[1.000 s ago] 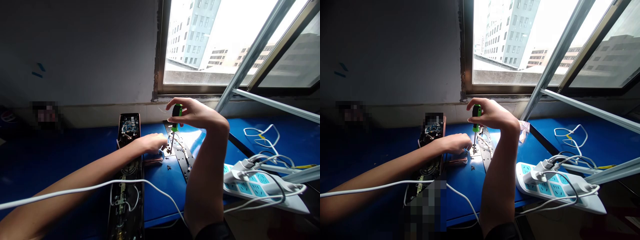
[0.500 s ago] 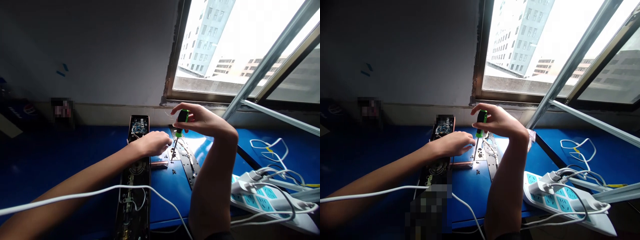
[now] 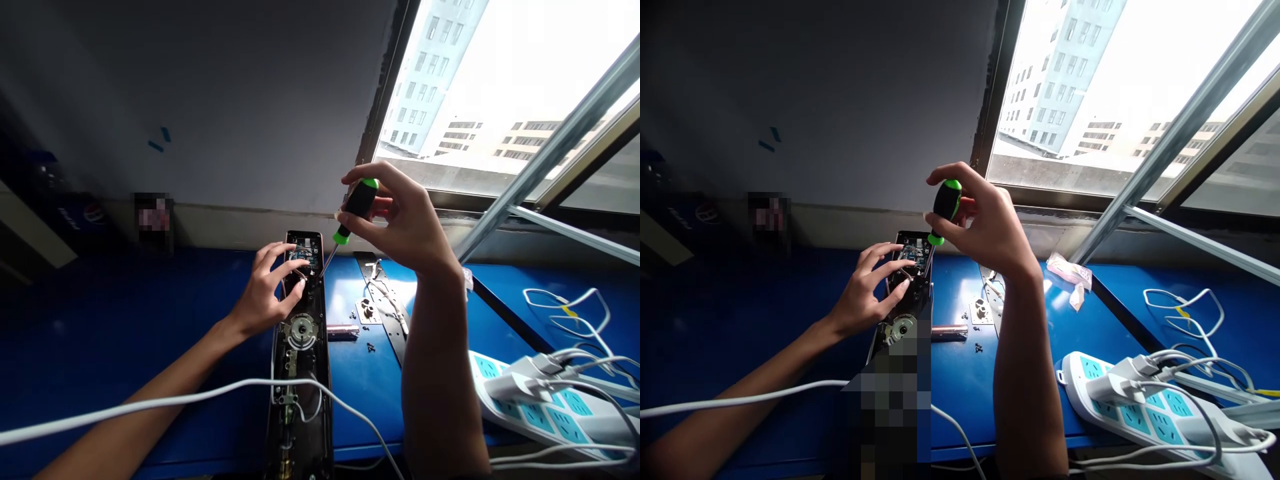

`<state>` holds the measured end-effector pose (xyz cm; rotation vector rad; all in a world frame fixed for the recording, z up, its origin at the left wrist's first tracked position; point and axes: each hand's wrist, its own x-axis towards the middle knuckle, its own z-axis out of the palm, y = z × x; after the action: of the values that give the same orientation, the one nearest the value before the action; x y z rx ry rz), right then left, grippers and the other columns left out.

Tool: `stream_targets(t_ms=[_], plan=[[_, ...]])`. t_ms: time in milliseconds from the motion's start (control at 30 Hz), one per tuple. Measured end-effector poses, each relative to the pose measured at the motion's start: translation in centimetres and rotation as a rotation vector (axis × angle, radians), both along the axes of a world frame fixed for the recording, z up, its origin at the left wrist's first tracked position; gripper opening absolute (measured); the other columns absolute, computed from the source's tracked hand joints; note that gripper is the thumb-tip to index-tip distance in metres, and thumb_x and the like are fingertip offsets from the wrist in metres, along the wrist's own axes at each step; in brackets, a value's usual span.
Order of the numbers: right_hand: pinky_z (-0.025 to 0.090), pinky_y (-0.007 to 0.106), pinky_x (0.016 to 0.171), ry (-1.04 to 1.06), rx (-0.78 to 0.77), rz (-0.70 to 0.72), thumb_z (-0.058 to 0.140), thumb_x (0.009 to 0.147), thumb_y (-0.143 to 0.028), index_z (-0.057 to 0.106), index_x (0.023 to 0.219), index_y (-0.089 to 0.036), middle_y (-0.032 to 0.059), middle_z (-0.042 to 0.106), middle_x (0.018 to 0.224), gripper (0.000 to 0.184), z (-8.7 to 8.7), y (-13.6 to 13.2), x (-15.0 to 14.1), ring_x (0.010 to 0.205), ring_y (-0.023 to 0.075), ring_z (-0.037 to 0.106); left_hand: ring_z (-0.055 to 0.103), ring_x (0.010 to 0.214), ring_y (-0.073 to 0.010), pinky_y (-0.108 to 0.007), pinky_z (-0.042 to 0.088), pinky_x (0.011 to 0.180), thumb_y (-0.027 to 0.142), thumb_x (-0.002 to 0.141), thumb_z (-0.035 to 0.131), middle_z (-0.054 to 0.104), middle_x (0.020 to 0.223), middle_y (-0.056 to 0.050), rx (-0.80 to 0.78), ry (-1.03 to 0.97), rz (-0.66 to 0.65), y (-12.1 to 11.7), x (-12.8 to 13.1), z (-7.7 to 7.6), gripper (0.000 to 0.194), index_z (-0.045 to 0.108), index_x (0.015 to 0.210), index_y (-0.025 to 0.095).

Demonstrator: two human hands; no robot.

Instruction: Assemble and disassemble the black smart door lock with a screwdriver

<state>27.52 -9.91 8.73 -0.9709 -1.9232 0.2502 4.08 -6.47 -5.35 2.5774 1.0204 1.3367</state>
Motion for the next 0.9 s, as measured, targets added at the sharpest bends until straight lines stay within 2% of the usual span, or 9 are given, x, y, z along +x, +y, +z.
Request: stream_targets(t_ms=[167, 300, 433, 567, 800, 900], plan=[[0.059, 0.038, 0.082, -0.124, 0.005, -0.120, 0.069, 0.089, -0.030, 0.063, 0.127, -0.026, -0.0005, 0.067, 0.088, 0.039, -0.3, 0.4, -1.5, 0.080, 0.0173, 0.066, 0.033, 0.154, -0.0335, -0.058, 0.033, 0.127, 0.036, 0.097, 0.059, 0.041, 0.164, -0.008, -0.175, 0.037, 0.028, -0.4, -0.2, -0.4, 0.040, 0.066, 0.135, 0.027], [0.057, 0.035, 0.079, -0.191, -0.003, -0.092, 0.068, 0.087, -0.025, 0.064, 0.125, -0.026, -0.0008, 0.068, 0.089, 0.038, -0.6, 1.0, -1.9, 0.076, 0.0154, 0.063, 0.027, 0.160, -0.0348, -0.060, 0.029, 0.129, 0.038, 0.097, 0.059, 0.028, 0.172, -0.007, -0.286, 0.022, 0.007, -0.5, -0.2, -0.5, 0.045, 0.064, 0.140, 0.028], [0.055, 0.032, 0.075, -0.175, 0.051, -0.056, 0.067, 0.086, -0.022, 0.065, 0.122, -0.024, -0.0023, 0.065, 0.083, 0.036, -0.8, 1.3, -1.9, 0.068, 0.0125, 0.055, 0.022, 0.162, -0.0344, -0.057, 0.026, 0.132, 0.037, 0.097, 0.059, 0.016, 0.177, -0.006, -0.337, -0.023, -0.011, -0.6, 0.0, -0.5, 0.046, 0.064, 0.141, 0.026], [0.055, 0.033, 0.077, -0.139, 0.101, -0.065, 0.066, 0.086, -0.021, 0.065, 0.121, -0.023, -0.0024, 0.065, 0.083, 0.035, -0.6, 0.9, -2.0, 0.067, 0.0124, 0.053, 0.025, 0.161, -0.0360, -0.057, 0.027, 0.131, 0.038, 0.096, 0.062, 0.013, 0.177, -0.007, -0.392, -0.022, -0.011, -0.7, 0.0, -0.5, 0.048, 0.063, 0.142, 0.026], [0.054, 0.032, 0.077, -0.166, 0.088, -0.116, 0.064, 0.087, -0.025, 0.063, 0.122, -0.026, -0.0019, 0.063, 0.084, 0.035, -0.8, 1.0, -2.2, 0.069, 0.0133, 0.053, 0.024, 0.161, -0.0366, -0.058, 0.027, 0.130, 0.037, 0.095, 0.063, 0.018, 0.177, -0.007, -0.398, -0.005, 0.007, -0.8, 0.1, -0.3, 0.049, 0.063, 0.142, 0.028], [0.054, 0.031, 0.076, -0.160, 0.106, -0.091, 0.063, 0.087, -0.025, 0.064, 0.121, -0.026, -0.0023, 0.062, 0.083, 0.035, -1.0, 1.3, -2.2, 0.069, 0.0130, 0.053, 0.023, 0.162, -0.0364, -0.058, 0.027, 0.130, 0.038, 0.094, 0.063, 0.019, 0.176, -0.008, -0.421, -0.005, 0.006, -0.8, 0.1, -0.2, 0.051, 0.062, 0.144, 0.028]])
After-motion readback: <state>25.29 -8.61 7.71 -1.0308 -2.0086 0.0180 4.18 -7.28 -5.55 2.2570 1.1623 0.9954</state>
